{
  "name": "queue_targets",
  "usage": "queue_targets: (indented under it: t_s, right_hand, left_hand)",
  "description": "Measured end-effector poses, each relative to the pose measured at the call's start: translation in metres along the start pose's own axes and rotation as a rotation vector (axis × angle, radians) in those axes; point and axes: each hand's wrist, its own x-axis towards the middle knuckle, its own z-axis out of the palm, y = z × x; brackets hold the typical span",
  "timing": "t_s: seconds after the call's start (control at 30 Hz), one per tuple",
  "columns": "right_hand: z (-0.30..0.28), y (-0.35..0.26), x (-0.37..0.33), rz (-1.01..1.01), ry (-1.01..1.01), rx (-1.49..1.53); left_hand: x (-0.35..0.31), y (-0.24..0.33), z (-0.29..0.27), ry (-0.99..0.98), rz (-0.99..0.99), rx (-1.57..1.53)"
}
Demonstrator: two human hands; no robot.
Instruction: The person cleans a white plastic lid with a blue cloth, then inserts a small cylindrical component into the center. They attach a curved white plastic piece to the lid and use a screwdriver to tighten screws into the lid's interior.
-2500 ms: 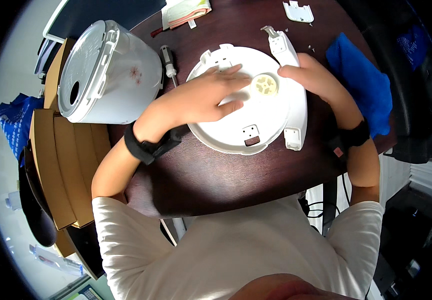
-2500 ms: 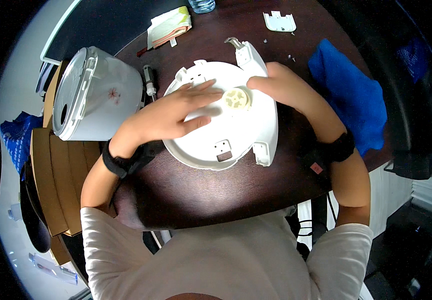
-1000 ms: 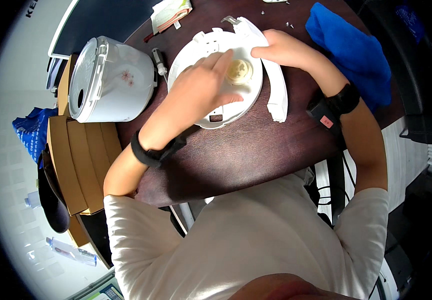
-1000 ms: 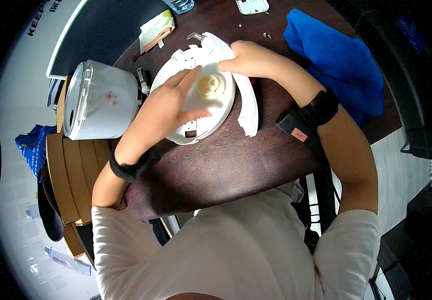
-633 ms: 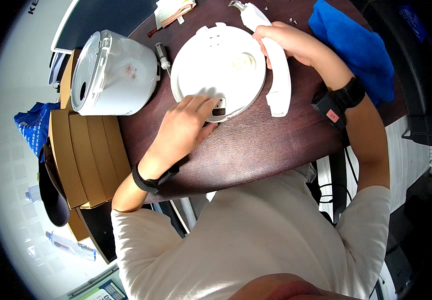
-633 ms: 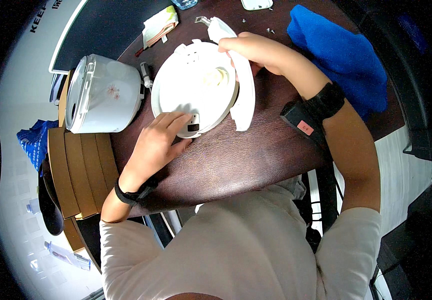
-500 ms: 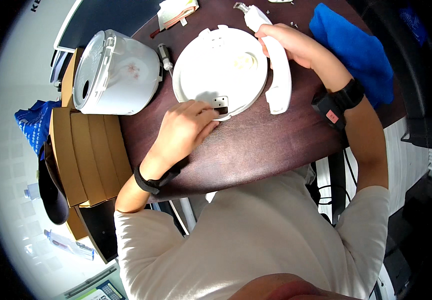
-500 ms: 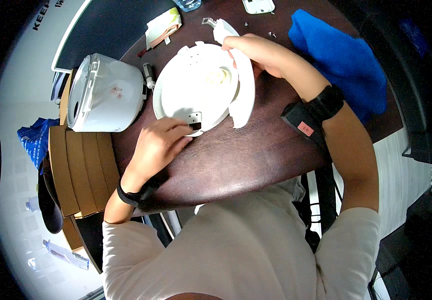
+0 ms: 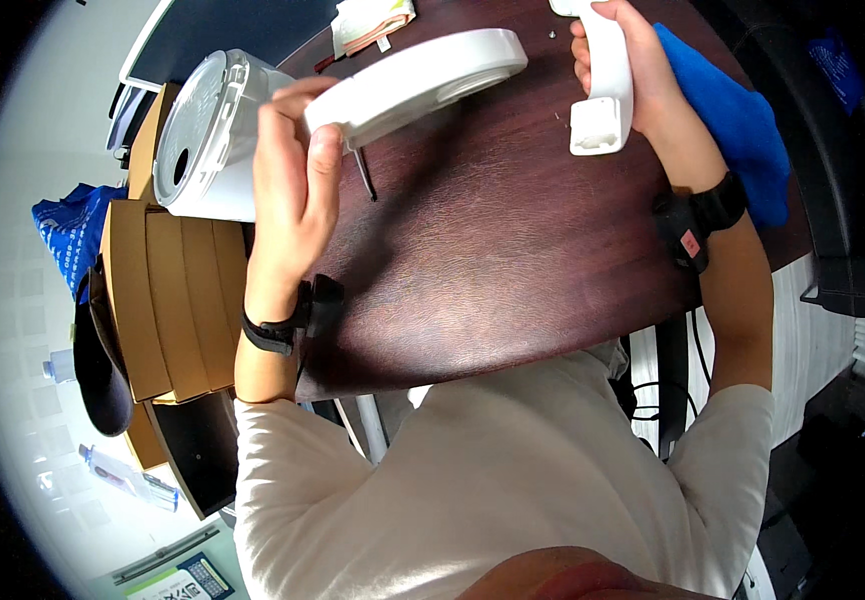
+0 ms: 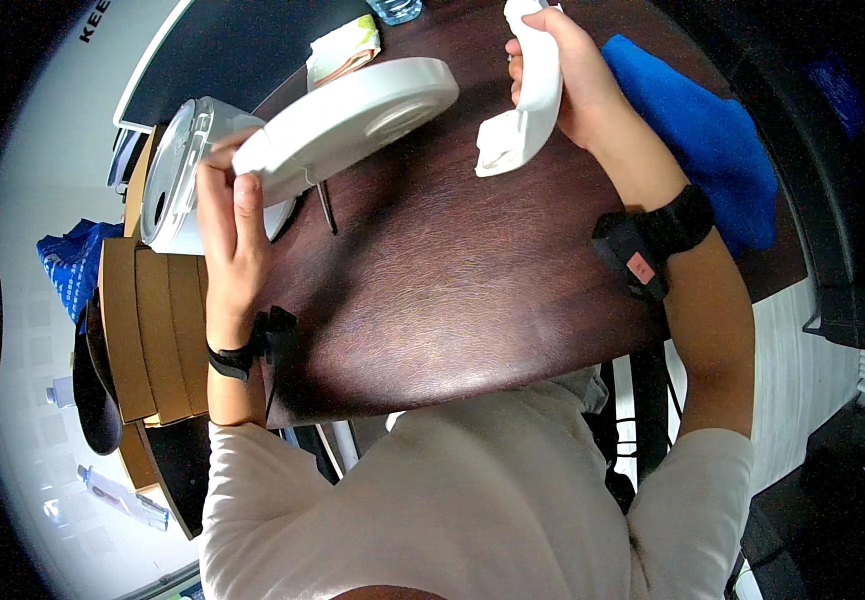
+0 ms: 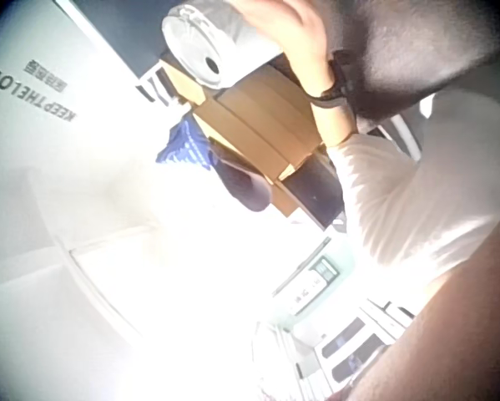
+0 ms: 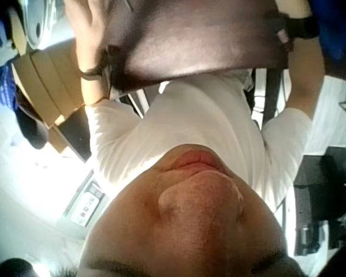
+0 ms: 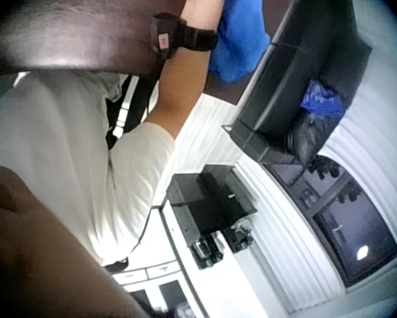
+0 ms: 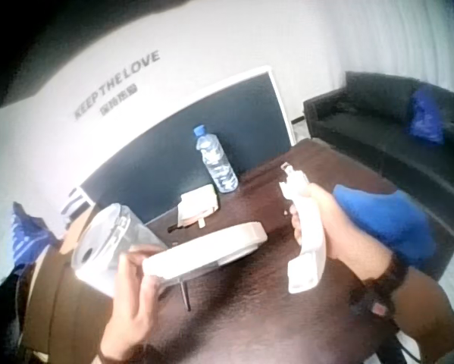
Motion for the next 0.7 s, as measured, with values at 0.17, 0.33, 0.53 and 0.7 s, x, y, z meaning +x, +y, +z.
queue_targets:
  t_s: [0.17,0.33,0.53,0.7]
  right_hand:
    - [0.005,0.006,-0.005,-0.162,-0.011,-0.193]
    - [0.021,0.002,-0.033,-0.259,-0.052,-0.487]
    - [0.043,0.005,-0.057,-0.157,-0.094,-0.618]
    - [0.051,0.011,-0.062,-0.062,-0.234,-0.643]
  left_hand:
    - [0.018,-0.003,-0.007,0.093,-0.01,0.12]
    - [0.024,-0.006,-0.01,0.228,-0.2,-0.131]
    - [0.019,-0.032,-0.008,0.24,-0.508,-0.36]
    - [0.008,-0.047,0.012,0.295,-0.762,-0.693]
